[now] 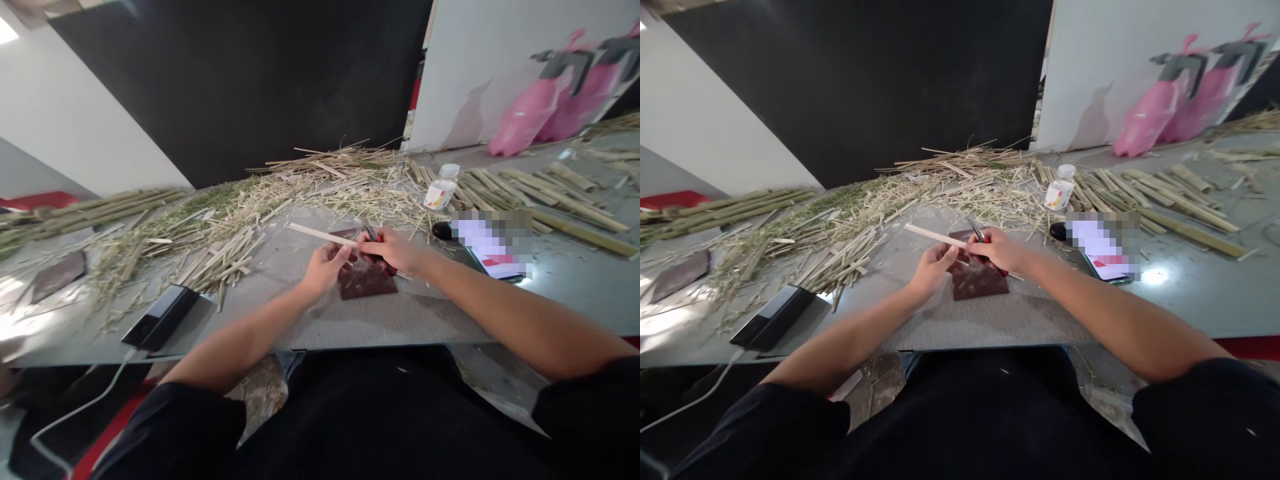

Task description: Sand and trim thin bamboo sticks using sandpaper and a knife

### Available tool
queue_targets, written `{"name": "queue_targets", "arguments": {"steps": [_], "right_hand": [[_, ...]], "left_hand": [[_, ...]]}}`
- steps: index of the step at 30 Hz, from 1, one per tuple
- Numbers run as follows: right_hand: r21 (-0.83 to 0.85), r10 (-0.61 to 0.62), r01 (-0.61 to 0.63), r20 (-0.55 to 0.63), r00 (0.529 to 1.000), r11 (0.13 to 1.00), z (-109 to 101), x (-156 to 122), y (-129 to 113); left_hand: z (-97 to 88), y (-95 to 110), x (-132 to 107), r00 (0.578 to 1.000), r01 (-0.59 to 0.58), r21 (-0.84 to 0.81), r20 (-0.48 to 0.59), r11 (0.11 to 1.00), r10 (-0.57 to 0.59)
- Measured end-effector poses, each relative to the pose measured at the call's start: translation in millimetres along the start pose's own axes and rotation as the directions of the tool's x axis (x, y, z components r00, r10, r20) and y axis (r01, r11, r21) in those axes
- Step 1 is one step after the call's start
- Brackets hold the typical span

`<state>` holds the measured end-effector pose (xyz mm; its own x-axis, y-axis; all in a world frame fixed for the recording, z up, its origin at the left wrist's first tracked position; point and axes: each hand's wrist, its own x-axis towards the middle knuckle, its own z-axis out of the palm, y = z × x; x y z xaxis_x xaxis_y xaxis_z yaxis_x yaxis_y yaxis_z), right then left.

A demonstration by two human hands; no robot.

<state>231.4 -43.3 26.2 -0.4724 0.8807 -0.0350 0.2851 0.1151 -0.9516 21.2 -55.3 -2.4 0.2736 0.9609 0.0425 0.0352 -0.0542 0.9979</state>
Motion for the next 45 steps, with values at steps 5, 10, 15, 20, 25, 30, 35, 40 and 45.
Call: {"name": "queue_targets", "arguments": {"steps": [5,10,15,20,25,30,35,40,45], "right_hand": [[-0.301,-0.117,0.115,0.011,0.993,0.947,14.1,-5.2,-3.6],[-0.535,-0.171,0.105,-0.075,0.982,0.838,9.4,-7.3,-3.9],[-0.794,-0.2,-0.071,-0.237,0.951,0.604,0.0,-4.2,-1.1],[-0.902,-0.059,-0.112,-0.15,0.987,0.418,4.3,-2.5,-3.2],[-0.916,-0.03,-0.081,-0.101,0.994,0.393,9.6,-2.8,-4.7],[-0.911,-0.004,-0.123,-0.135,0.991,0.393,11.3,-0.3,-2.7],[-0.894,0.007,-0.188,-0.203,0.979,0.406,13.8,2.0,-5.6],[-0.892,-0.001,-0.194,-0.213,0.977,0.407,11.1,5.8,-8.0],[-0.895,-0.017,-0.191,-0.216,0.976,0.402,12.7,15.2,-5.0]], "left_hand": [[3.3,-3.1,-1.2,0.994,-0.075,0.152,-0.068,0.986,0.086],[6.6,4.0,-3.2,0.997,0.044,0.065,-0.065,0.997,-0.04],[10.0,8.9,-7.6,0.989,0.146,-0.001,0.039,0.989,-0.146],[8.9,8.7,-10.7,0.986,0.086,0.017,0.14,0.996,-0.088],[7.4,10.8,-11.6,0.98,0.091,0.046,0.172,0.995,-0.098],[6.9,9.3,-11.3,0.978,0.081,0.035,0.19,0.996,-0.086],[7.8,9.6,-11.7,0.984,0.102,0.023,0.145,0.995,-0.104],[7.2,13.5,-12.3,0.984,0.119,0.027,0.128,0.992,-0.122],[1.6,14.7,-6.5,0.983,0.138,0.068,0.112,0.988,-0.145]]}}
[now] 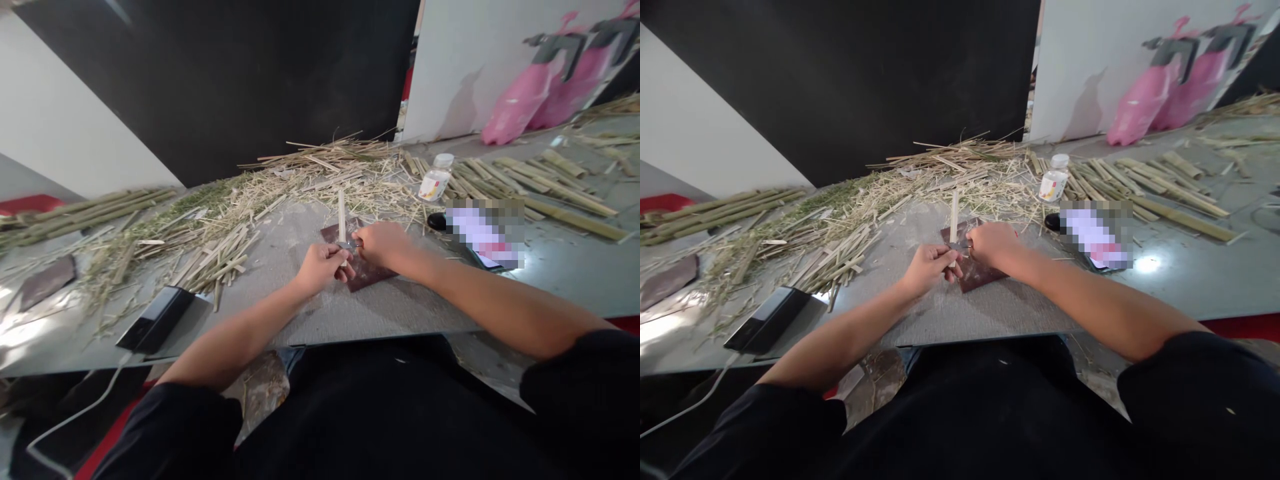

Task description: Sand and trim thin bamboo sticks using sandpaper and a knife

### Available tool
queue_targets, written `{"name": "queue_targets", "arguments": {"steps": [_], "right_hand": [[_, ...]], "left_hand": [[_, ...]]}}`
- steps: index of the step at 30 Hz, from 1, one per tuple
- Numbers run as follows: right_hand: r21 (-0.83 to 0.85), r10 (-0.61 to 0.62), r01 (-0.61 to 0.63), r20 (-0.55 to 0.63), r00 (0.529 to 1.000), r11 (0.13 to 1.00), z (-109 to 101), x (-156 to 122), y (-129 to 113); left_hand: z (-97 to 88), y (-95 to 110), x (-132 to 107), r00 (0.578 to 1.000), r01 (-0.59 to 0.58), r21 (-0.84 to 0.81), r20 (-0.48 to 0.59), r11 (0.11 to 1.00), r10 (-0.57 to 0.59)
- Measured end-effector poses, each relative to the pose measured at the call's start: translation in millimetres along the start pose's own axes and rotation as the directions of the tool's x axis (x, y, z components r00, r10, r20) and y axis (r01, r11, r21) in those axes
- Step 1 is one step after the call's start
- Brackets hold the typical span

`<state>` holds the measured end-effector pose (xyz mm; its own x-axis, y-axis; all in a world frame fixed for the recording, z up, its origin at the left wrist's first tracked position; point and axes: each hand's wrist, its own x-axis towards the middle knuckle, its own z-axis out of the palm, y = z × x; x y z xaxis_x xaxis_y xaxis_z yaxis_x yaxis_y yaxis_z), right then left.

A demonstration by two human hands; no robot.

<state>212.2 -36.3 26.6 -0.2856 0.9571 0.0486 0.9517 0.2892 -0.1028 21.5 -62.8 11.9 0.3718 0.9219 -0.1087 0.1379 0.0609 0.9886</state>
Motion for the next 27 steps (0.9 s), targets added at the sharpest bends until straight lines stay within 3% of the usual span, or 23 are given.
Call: {"name": "queue_targets", "arguments": {"steps": [5,7,10,13,16,19,22,27], "right_hand": [[0.02,0.014,-0.013,-0.046,0.999,1.0,9.4,19.6,10.4],[0.026,0.128,-0.126,-0.093,0.987,0.992,10.4,31.5,30.6],[0.024,0.338,-0.339,-0.16,0.927,0.94,8.3,43.9,69.1],[0.039,0.372,-0.372,-0.193,0.908,0.928,6.1,41.8,87.7],[0.04,0.272,-0.269,-0.166,0.948,0.962,6.2,27.8,71.7],[0.032,0.12,-0.118,-0.051,0.991,0.992,6.4,10.7,38.7],[0.021,0.007,-0.008,0.065,0.998,1.0,5.5,-2.4,13.5],[-0.022,-0.085,0.087,0.074,0.994,0.996,6.8,-11.2,4.5]], "left_hand": [[-1.4,1.9,-1.0,0.999,0.02,0.015,-0.028,1.0,-0.019],[2.9,2.8,-6.5,0.998,0.044,0.018,0.049,0.999,-0.045],[10.7,3.3,-13.8,0.984,0.067,0.008,0.162,0.998,-0.068],[14.1,2.9,-14.0,0.984,0.098,0.01,0.145,0.995,-0.099],[12.9,2.4,-9.3,0.991,0.108,-0.001,0.081,0.994,-0.108],[11.5,2.0,-5.6,0.994,0.102,-0.028,0.03,0.994,-0.101],[11.7,1.3,-4.1,0.995,0.104,-0.028,0.009,0.994,-0.104],[12.1,0.1,-3.4,0.994,0.107,-0.007,-0.035,0.994,-0.107]]}}
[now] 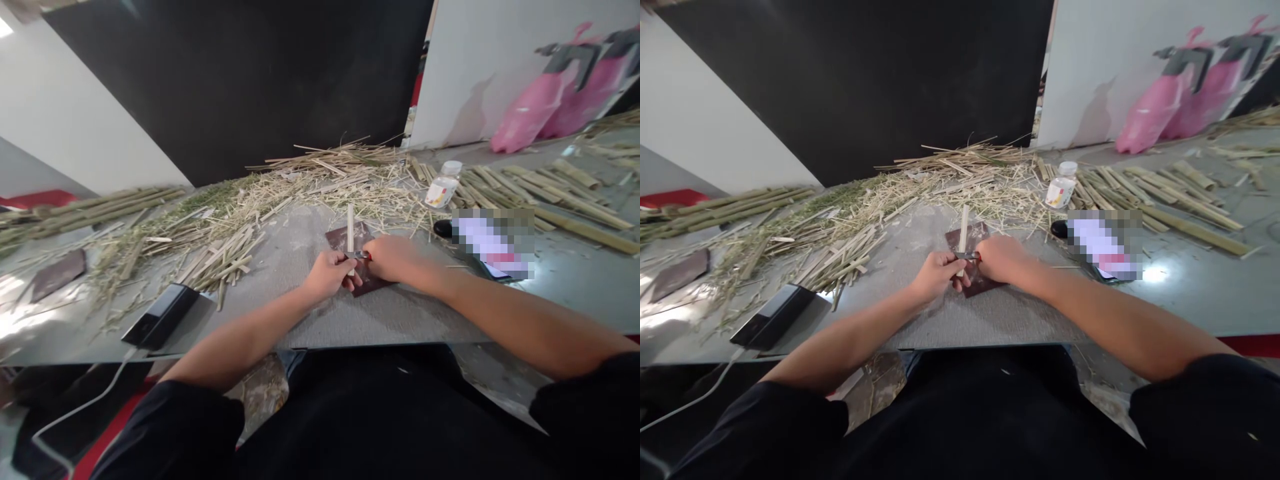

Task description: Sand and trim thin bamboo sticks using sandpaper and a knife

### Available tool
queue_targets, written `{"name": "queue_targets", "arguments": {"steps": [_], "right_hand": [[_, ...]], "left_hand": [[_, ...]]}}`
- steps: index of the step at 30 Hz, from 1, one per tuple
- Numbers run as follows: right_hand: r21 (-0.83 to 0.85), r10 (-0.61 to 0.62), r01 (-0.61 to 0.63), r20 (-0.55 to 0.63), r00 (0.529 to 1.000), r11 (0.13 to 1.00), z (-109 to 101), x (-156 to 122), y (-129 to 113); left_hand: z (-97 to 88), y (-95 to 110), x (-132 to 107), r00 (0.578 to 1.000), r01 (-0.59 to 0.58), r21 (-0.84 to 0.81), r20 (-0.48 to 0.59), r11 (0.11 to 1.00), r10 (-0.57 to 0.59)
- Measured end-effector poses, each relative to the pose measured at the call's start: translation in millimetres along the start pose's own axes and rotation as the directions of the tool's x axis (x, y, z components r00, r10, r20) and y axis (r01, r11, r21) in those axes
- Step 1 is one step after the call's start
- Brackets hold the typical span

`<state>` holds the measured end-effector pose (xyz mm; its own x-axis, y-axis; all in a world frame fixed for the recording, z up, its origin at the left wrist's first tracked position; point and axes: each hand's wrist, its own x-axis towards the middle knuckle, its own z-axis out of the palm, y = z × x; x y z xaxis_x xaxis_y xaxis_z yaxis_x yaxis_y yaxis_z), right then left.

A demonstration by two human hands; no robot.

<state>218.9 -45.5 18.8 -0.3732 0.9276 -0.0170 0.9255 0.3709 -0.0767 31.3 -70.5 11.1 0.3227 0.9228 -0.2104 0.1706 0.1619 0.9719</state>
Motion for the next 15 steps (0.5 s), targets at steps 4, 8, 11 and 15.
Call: {"name": "queue_targets", "arguments": {"steps": [4,8,11,15], "right_hand": [[0.02,0.02,-0.02,0.008,1.0,1.0,4.6,1.5,2.6],[0.048,0.082,-0.083,0.014,0.997,0.995,6.1,5.6,2.6],[0.066,0.107,-0.108,0.015,0.994,0.992,3.1,6.2,-0.5],[0.077,0.076,-0.075,-0.002,0.997,0.994,0.4,8.7,-3.5]], "left_hand": [[1.8,-0.4,-2.1,1.0,-0.005,-0.018,-0.013,1.0,0.004],[3.9,-0.8,-4.8,1.0,-0.019,-0.038,-0.02,0.999,0.018],[3.2,-0.2,-4.3,1.0,-0.017,-0.041,-0.02,0.999,0.016],[1.1,1.6,-4.4,0.999,-0.024,-0.056,-0.028,0.998,0.023]]}}
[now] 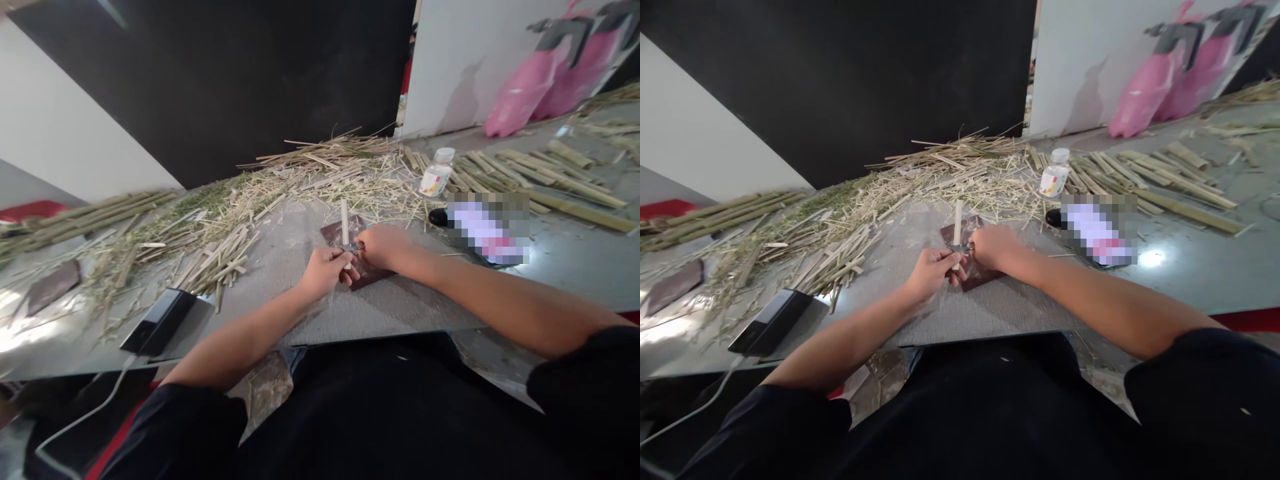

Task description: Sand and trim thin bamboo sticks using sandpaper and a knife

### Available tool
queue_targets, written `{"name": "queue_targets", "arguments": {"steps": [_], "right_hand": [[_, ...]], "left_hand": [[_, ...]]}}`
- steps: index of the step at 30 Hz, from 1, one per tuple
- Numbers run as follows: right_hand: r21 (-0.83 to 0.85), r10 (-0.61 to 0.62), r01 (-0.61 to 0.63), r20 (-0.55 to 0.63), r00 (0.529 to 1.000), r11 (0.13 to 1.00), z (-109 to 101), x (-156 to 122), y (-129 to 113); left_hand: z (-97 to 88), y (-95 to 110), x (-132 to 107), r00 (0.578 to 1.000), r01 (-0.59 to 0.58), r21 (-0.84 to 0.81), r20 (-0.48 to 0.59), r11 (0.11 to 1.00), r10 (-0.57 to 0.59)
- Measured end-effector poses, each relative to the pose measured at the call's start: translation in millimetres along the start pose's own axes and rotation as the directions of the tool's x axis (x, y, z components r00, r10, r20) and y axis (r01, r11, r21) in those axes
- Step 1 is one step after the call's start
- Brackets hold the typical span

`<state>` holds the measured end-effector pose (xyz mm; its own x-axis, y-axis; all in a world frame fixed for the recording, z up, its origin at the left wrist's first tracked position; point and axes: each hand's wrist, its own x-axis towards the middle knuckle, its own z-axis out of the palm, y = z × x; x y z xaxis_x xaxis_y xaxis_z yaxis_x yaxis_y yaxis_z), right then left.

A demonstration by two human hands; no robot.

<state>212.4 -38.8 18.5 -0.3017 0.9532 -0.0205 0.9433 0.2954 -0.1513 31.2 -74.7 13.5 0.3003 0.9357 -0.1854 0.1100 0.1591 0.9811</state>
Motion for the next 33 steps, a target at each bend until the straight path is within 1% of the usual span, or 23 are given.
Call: {"name": "queue_targets", "arguments": {"steps": [1,3,5,6,7,8,10,12,14,17,20,22,25,30,33], "right_hand": [[0.001,-0.007,0.007,-0.009,1.0,1.0,0.4,2.8,2.3],[0.004,0.028,-0.027,-0.05,0.998,1.0,1.6,12.0,13.9],[0.007,0.136,-0.136,-0.118,0.984,0.991,1.8,23.7,33.9],[0.008,0.193,-0.194,-0.165,0.967,0.981,1.2,29.2,45.3],[0.013,0.236,-0.238,-0.189,0.953,0.971,0.1,33.6,56.1],[0.026,0.275,-0.276,-0.208,0.939,0.961,-1.2,36.6,65.0],[0.053,0.307,-0.303,-0.223,0.925,0.952,-3.8,37.7,73.8],[0.061,0.27,-0.263,-0.22,0.937,0.963,-5.3,32.5,69.4],[0.037,0.18,-0.176,-0.196,0.964,0.984,-5.2,23.3,55.3],[0.007,0.056,-0.056,-0.091,0.994,0.998,-4.0,8.1,29.8],[0.001,-0.006,0.006,0.012,1.0,1.0,-3.4,-2.9,12.2],[-0.013,-0.02,0.02,0.038,0.999,1.0,-3.3,-6.7,6.8],[-0.027,-0.026,0.027,0.033,0.999,0.999,-2.0,-7.5,5.3],[0.007,0.032,-0.032,0.019,0.999,0.999,4.5,-1.4,7.8],[0.028,0.036,-0.036,0.004,0.999,0.999,6.5,2.1,9.5]], "left_hand": [[0.2,0.5,-1.7,1.0,-0.003,-0.005,0.006,1.0,0.003],[2.4,1.2,-7.6,0.997,0.001,-0.003,0.081,1.0,-0.001],[6.3,1.3,-14.9,0.976,0.017,0.017,0.216,1.0,-0.02],[8.2,1.2,-17.9,0.965,0.023,0.024,0.262,0.999,-0.029],[9.7,0.9,-19.7,0.96,0.027,0.025,0.28,0.999,-0.033],[10.6,0.5,-20.3,0.962,0.029,0.024,0.271,0.999,-0.035],[10.3,-0.7,-17.6,0.975,0.034,0.027,0.219,0.999,-0.039],[7.9,-1.7,-11.8,0.986,0.032,0.029,0.163,0.999,-0.037],[5.2,-2.2,-6.2,0.993,0.023,0.026,0.115,0.999,-0.026],[3.0,-2.0,-1.4,0.998,0.017,0.028,0.068,0.999,-0.019],[2.8,-2.0,0.0,0.998,0.023,0.035,0.051,0.999,-0.025],[3.1,-2.3,0.3,0.999,0.022,0.037,0.044,0.999,-0.023],[3.6,-2.9,0.1,0.999,0.007,0.042,0.037,0.999,-0.008],[3.5,-4.1,-1.8,0.999,-0.022,0.039,0.05,0.999,0.02],[2.1,-5.5,-2.5,0.997,-0.045,0.036,0.069,0.998,0.042]]}}
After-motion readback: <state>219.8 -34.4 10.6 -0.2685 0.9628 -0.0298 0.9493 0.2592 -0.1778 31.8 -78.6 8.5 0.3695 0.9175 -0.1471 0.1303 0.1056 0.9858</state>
